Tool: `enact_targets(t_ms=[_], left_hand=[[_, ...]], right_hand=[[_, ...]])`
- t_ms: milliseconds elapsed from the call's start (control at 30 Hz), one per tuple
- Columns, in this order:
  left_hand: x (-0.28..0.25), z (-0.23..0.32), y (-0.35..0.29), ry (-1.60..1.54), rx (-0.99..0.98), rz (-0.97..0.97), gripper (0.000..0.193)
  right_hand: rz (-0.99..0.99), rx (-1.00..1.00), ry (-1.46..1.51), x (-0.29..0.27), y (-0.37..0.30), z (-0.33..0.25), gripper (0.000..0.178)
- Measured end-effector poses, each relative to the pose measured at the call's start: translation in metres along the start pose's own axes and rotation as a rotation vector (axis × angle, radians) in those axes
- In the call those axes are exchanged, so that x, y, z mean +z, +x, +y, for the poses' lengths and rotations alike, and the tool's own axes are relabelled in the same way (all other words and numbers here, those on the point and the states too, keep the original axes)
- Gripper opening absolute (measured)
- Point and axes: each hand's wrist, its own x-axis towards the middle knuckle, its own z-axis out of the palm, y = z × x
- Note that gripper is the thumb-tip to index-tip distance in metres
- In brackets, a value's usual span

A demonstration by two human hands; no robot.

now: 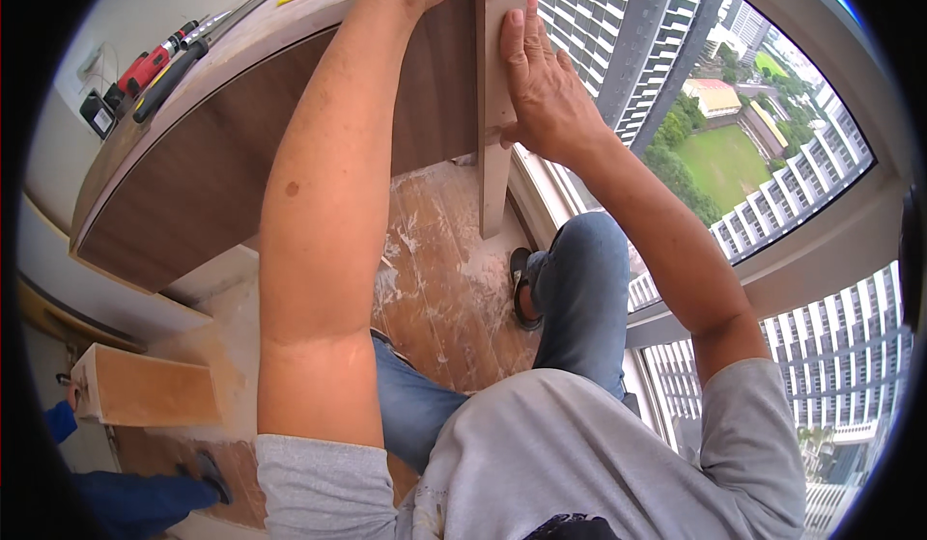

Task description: Trimming and smoothing the laminate edges of a wall-mounted cabinet using a utility knife and cloth.

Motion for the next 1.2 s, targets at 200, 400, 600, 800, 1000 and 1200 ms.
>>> enact_targets(t_ms=[200, 400, 600, 800, 1000, 1200], left_hand=[[0.004, 0.0, -0.002, 0.002, -0.08, 0.026, 0.039], [0.005, 0.005, -0.002, -0.086, -0.146, 0.009, 0.032], [0.006, 0.008, -0.003, 0.012, -0.139, 0.034, 0.032], [0.008, 0.009, -0.002, 0.019, -0.139, 0.074, 0.031], [0.005, 0.003, 0.001, -0.053, -0.117, 0.042, 0.031], [0.008, 0.018, -0.006, 0.005, -0.165, 0.075, 0.036]], right_hand=[[-0.023, 0.0, -0.032, -0.004, 0.0, 0.002, 0.144], [-0.019, 0.017, -0.085, -0.005, 0.0, 0.002, 0.131], [-0.029, 0.054, -0.007, -0.004, 0.001, -0.002, 0.136], [-0.019, 0.06, 0.032, 0.002, 0.002, 0.002, 0.144], [-0.001, 0.047, 0.044, 0.002, 0.003, 0.003, 0.144], [0.012, 0.073, -0.008, 0.01, 0.004, -0.004, 0.139]])
